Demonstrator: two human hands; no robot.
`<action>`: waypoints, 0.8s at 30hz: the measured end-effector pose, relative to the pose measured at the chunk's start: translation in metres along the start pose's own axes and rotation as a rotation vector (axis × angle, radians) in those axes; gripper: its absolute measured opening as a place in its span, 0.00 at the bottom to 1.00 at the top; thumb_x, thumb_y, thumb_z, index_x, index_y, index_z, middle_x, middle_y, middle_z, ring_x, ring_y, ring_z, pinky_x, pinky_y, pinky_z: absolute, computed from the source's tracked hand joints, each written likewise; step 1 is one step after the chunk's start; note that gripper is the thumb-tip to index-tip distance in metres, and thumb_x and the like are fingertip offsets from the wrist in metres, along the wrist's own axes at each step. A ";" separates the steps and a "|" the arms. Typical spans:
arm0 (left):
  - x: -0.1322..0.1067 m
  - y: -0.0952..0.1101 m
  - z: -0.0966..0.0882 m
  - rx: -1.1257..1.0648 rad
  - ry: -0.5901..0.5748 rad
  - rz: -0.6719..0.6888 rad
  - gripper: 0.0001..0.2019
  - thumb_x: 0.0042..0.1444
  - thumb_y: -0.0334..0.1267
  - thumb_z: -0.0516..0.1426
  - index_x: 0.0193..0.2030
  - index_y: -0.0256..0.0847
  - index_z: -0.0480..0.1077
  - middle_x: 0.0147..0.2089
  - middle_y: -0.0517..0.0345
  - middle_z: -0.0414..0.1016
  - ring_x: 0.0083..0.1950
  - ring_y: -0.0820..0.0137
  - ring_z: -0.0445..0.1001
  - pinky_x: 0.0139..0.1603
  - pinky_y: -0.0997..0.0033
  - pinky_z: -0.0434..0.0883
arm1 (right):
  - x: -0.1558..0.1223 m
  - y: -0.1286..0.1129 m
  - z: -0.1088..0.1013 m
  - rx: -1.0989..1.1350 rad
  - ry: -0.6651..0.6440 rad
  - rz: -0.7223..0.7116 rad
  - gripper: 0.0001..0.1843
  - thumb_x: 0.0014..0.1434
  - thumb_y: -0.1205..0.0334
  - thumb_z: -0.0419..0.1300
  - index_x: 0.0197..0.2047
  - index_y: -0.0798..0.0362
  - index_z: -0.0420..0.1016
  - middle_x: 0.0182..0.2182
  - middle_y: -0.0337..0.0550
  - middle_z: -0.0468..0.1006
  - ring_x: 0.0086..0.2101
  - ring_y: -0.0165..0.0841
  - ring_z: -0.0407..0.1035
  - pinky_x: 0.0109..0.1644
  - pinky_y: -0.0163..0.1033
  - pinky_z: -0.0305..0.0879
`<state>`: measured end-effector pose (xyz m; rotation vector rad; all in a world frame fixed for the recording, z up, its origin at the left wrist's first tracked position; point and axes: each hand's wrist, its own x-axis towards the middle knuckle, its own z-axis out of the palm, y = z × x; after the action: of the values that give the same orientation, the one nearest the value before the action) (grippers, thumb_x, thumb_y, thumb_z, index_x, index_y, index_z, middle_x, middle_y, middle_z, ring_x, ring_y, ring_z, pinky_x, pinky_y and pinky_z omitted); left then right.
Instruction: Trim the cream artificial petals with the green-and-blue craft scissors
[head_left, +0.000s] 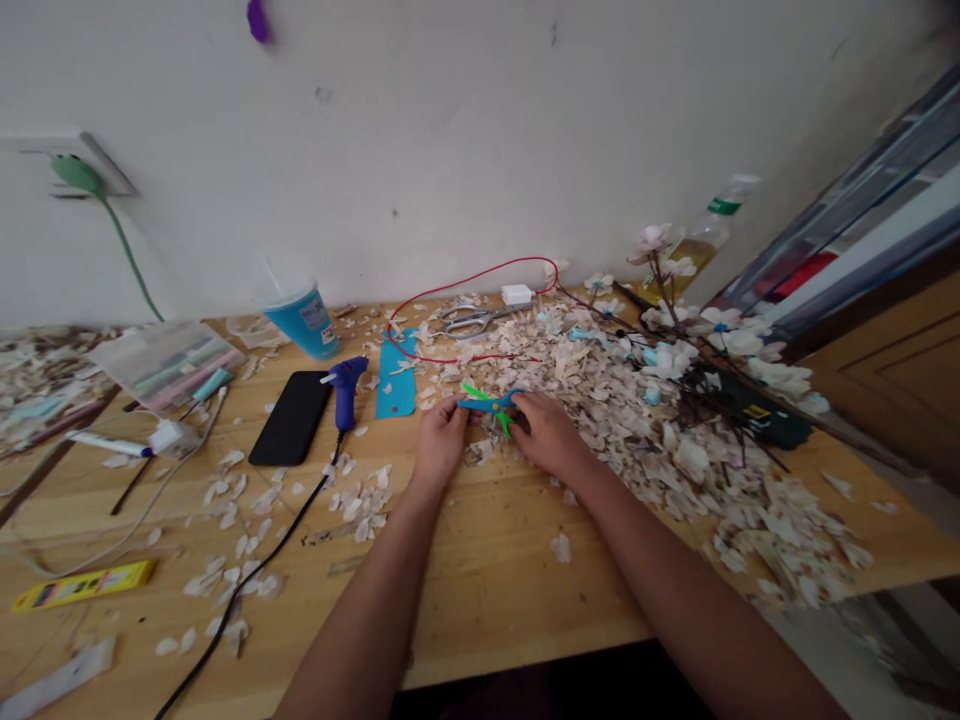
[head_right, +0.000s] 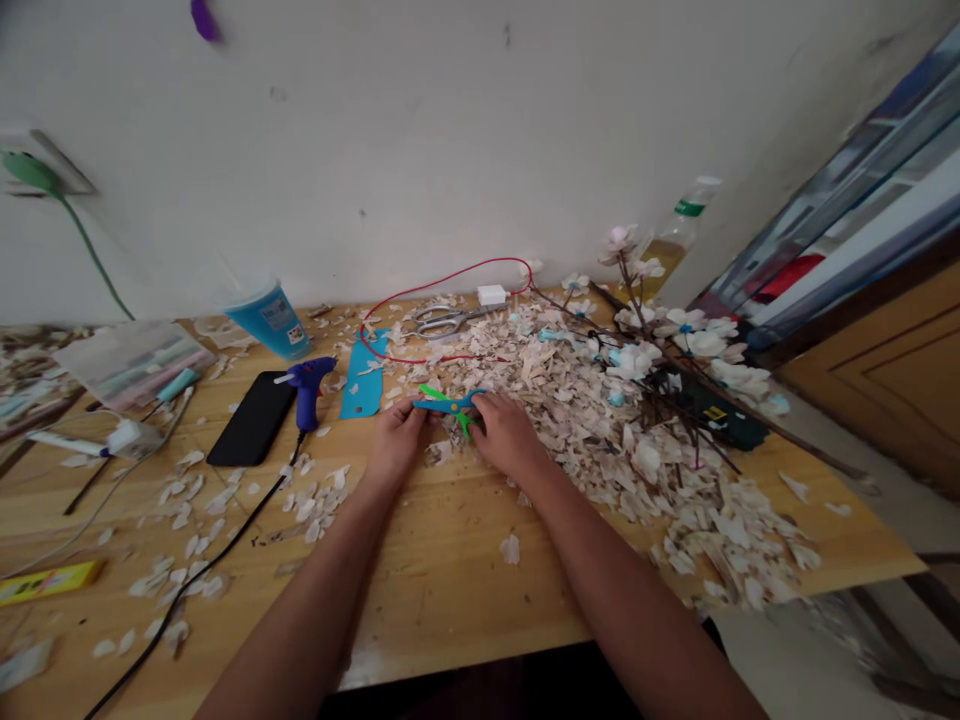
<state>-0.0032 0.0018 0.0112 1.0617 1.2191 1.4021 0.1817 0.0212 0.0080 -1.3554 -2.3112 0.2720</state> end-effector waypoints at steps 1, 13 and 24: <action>0.000 0.001 0.000 0.016 -0.007 0.014 0.11 0.55 0.43 0.60 0.27 0.40 0.76 0.27 0.59 0.75 0.29 0.71 0.70 0.36 0.73 0.67 | 0.000 0.000 0.000 0.009 0.012 -0.003 0.10 0.57 0.68 0.57 0.44 0.52 0.70 0.41 0.49 0.76 0.43 0.42 0.67 0.48 0.43 0.60; 0.001 -0.001 -0.001 0.048 0.090 0.110 0.09 0.55 0.43 0.62 0.38 0.41 0.78 0.33 0.57 0.78 0.36 0.69 0.74 0.42 0.69 0.69 | 0.001 0.005 -0.004 -0.002 0.122 0.056 0.09 0.60 0.70 0.54 0.40 0.51 0.73 0.37 0.48 0.78 0.39 0.41 0.69 0.44 0.42 0.61; 0.013 -0.015 -0.009 -0.044 0.199 0.063 0.12 0.51 0.47 0.64 0.30 0.39 0.74 0.27 0.61 0.74 0.30 0.72 0.71 0.37 0.73 0.67 | -0.017 -0.036 -0.062 0.555 0.426 0.069 0.08 0.60 0.63 0.56 0.44 0.48 0.71 0.36 0.44 0.75 0.36 0.37 0.70 0.42 0.41 0.67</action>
<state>-0.0120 0.0137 -0.0044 0.9545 1.2993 1.6063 0.1902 -0.0145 0.0718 -1.0803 -1.6728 0.5408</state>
